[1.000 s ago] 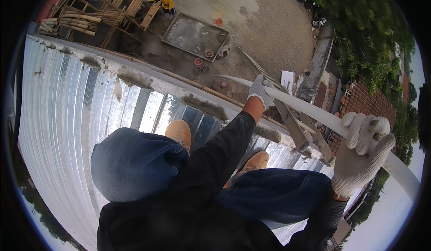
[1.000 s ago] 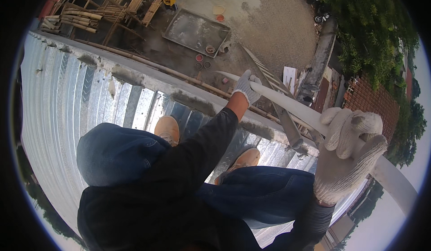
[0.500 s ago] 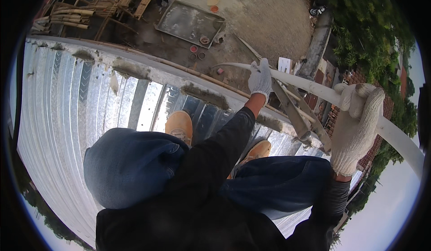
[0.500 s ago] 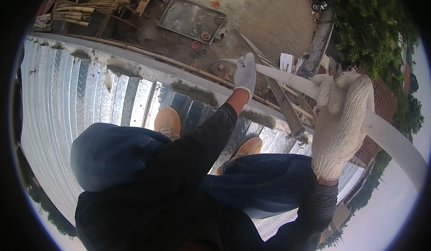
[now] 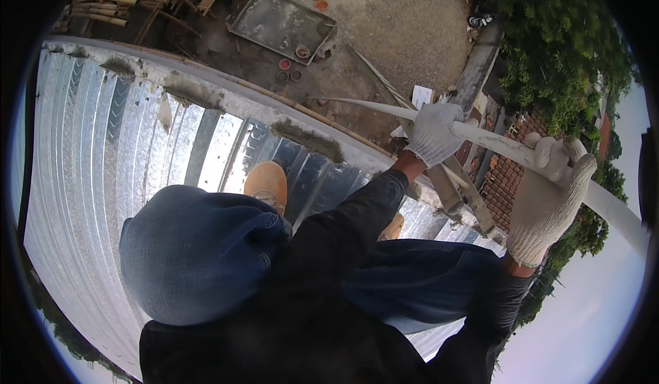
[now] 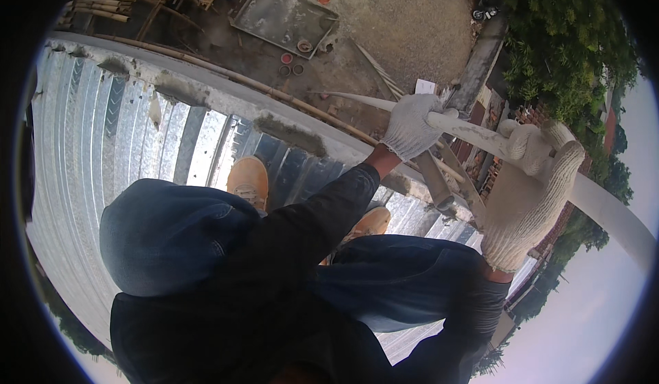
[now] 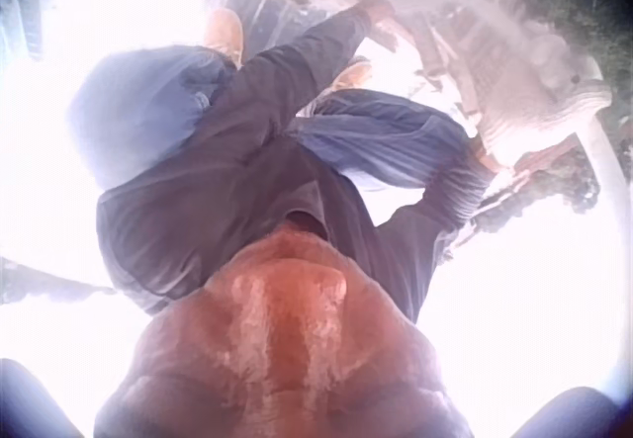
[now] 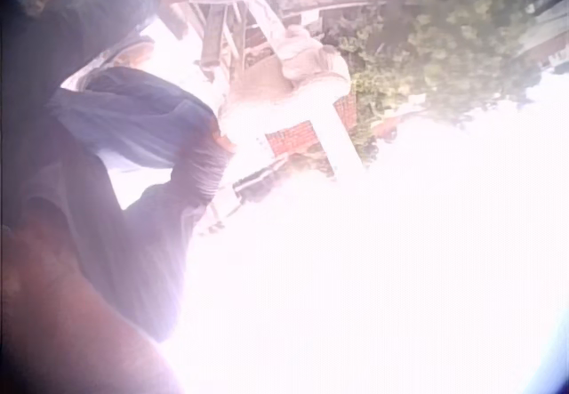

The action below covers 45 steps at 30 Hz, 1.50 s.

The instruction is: The person walks on a corrugated metal roof, places a PVC pipe, then uses a trowel to scoop cement from a bucket and applies it along the roof edge. The person continues to apply cement along the edge while walking.

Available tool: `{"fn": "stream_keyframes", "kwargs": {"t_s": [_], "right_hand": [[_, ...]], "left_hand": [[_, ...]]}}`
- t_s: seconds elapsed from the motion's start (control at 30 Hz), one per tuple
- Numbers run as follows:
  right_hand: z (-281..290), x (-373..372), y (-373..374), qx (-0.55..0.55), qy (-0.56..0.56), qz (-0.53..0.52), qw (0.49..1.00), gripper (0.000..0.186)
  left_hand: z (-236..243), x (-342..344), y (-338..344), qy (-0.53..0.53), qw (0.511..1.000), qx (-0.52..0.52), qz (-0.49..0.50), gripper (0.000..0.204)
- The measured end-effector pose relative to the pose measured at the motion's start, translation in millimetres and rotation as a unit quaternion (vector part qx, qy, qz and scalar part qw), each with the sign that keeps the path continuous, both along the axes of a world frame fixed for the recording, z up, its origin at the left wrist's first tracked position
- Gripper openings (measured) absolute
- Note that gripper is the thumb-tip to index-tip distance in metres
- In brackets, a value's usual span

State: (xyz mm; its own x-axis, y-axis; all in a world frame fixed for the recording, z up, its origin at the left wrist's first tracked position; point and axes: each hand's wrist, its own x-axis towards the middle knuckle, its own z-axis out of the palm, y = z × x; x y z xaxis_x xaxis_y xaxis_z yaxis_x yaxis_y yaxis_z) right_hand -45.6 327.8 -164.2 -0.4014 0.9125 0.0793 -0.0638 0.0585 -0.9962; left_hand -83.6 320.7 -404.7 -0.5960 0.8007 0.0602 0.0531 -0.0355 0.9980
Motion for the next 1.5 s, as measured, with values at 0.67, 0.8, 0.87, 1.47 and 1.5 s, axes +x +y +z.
{"fn": "stream_keyframes", "kwargs": {"t_s": [0.67, 0.8, 0.87, 1.47, 1.5], "right_hand": [[-19.5, 52.3, 31.7, -0.058, -0.097, 0.081, 0.99, 0.058], [-5.5, 55.2, 22.1, -0.048, -0.179, 0.103, 0.977, 0.059], [-14.5, 60.1, 23.2, -0.032, -0.236, 0.081, 0.968, 0.058], [13.0, 34.5, 21.7, 0.038, -0.11, 0.224, 0.968, 0.06], [14.6, 35.5, 22.1, 0.034, -0.117, 0.231, 0.965, 0.058]], "left_hand": [[-60.4, -1.2, -9.8, -0.013, 0.988, -0.103, -0.114, 0.019], [-75.4, -5.5, -27.6, 0.022, 0.985, -0.116, -0.123, 0.021], [-76.6, -4.4, -31.9, 0.025, 0.984, -0.125, -0.127, 0.022], [-86.2, 5.0, -31.2, 0.036, 0.987, -0.128, -0.087, 0.025], [-86.4, 4.1, -31.6, 0.041, 0.987, -0.132, -0.084, 0.021]]}}
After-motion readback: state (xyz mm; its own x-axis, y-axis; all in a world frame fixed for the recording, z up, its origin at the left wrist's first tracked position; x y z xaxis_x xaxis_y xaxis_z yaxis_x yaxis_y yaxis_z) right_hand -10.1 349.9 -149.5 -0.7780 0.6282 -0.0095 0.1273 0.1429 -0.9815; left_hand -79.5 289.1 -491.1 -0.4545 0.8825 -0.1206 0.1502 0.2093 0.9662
